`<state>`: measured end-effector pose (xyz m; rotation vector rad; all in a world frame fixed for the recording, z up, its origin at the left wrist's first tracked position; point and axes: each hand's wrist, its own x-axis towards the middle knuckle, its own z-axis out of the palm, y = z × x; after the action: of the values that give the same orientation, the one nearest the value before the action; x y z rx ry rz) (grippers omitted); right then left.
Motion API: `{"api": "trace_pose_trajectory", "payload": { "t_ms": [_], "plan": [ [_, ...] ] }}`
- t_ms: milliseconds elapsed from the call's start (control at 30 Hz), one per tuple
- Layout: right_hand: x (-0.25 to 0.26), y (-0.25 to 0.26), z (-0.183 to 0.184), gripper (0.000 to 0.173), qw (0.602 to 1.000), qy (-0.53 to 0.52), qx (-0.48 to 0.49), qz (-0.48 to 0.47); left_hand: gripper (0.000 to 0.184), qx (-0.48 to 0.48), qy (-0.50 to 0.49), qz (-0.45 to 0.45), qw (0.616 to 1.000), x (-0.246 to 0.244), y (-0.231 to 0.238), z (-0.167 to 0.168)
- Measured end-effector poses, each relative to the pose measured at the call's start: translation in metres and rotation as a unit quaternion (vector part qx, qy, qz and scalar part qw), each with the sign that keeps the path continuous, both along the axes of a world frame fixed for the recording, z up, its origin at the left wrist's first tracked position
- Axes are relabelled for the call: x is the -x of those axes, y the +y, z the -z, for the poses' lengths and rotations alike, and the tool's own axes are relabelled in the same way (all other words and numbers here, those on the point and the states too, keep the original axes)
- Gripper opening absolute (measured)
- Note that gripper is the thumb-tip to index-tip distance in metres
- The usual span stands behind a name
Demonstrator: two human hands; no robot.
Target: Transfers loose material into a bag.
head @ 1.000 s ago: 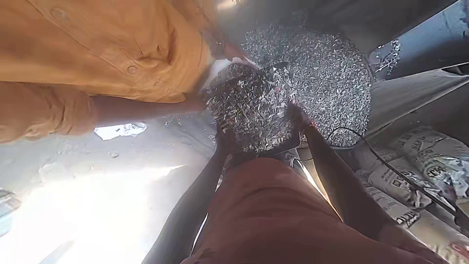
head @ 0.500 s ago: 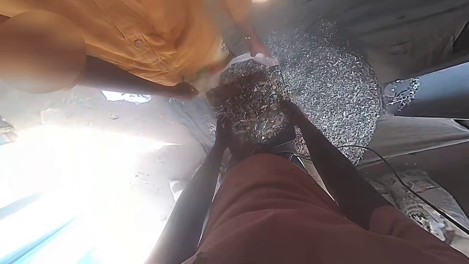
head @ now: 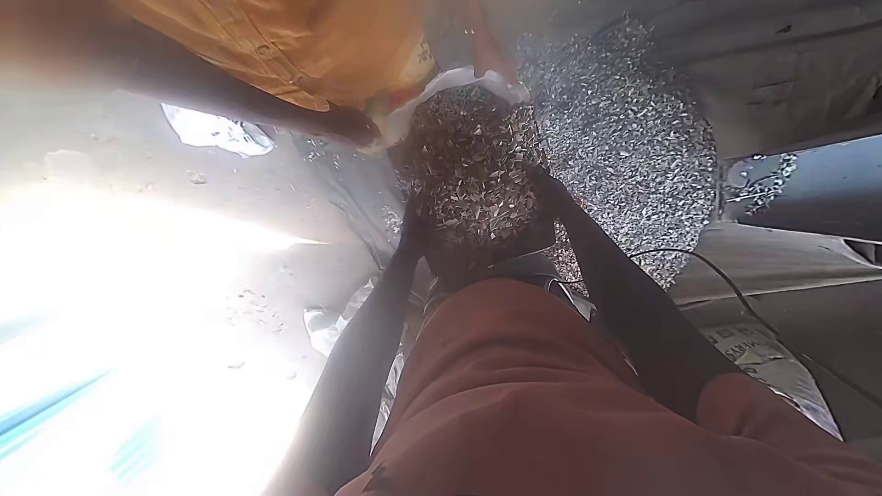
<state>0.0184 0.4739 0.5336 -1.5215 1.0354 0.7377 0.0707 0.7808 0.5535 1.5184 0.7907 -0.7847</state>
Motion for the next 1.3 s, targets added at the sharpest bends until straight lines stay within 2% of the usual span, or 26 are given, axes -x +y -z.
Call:
{"api": "trace_pose_trajectory", "payload": {
  "t_ms": [100,167,233,333,500,567,667,767,867,967,1100,1233,1300],
  "plan": [
    [-0.001,0.0,0.003,0.064,1.0,-0.006,-0.002,0.005,0.061,-0.014,-0.007,0.012,1.0,0.0,0.002,0.003],
    [0.0,-0.001,0.01,0.062,0.999,-0.031,0.001,-0.04,0.061,-0.021,-0.014,0.02,0.999,0.001,0.003,0.004],
    [0.0,-0.006,0.019,0.071,0.993,-0.054,0.018,-0.102,0.061,-0.025,-0.026,0.023,0.999,0.002,0.001,0.008],
    [-0.002,-0.008,0.022,0.085,0.988,-0.05,0.043,-0.137,0.068,-0.054,-0.02,0.013,0.998,0.003,0.0,0.015],
    [-0.012,-0.006,0.008,0.1,0.982,-0.031,0.08,-0.17,0.065,-0.054,-0.024,0.008,0.998,0.002,-0.001,0.017],
    [-0.016,-0.004,0.0,0.1,0.983,-0.03,0.085,-0.161,0.063,-0.054,-0.021,0.002,0.998,0.0,-0.002,0.014],
    [-0.015,-0.001,0.0,0.109,0.985,-0.031,0.076,-0.152,0.068,-0.059,0.005,-0.025,0.998,0.002,0.001,0.019],
    [-0.014,0.0,0.005,0.089,0.99,-0.036,0.06,-0.125,0.071,-0.065,0.019,-0.033,0.997,0.002,0.004,0.019],
    [-0.013,0.006,0.006,0.066,1.0,-0.026,-0.001,-0.014,0.067,-0.056,0.016,-0.044,0.997,0.002,0.004,0.017],
    [-0.012,0.01,0.003,0.057,0.999,-0.007,-0.024,0.045,0.07,-0.045,0.02,-0.041,0.998,0.001,0.009,0.02],
    [-0.011,0.011,0.002,0.064,0.999,-0.02,-0.023,0.024,0.066,-0.03,-0.008,-0.003,1.0,-0.001,0.01,0.014],
    [-0.008,0.01,0.01,0.072,0.999,0.006,0.025,-0.04,0.066,-0.034,0.001,-0.007,0.999,-0.001,0.009,0.02],
    [-0.005,0.009,0.014,0.075,0.999,0.007,0.029,-0.042,0.068,-0.034,0.012,-0.012,0.999,0.003,0.009,0.021]
  ]
}}
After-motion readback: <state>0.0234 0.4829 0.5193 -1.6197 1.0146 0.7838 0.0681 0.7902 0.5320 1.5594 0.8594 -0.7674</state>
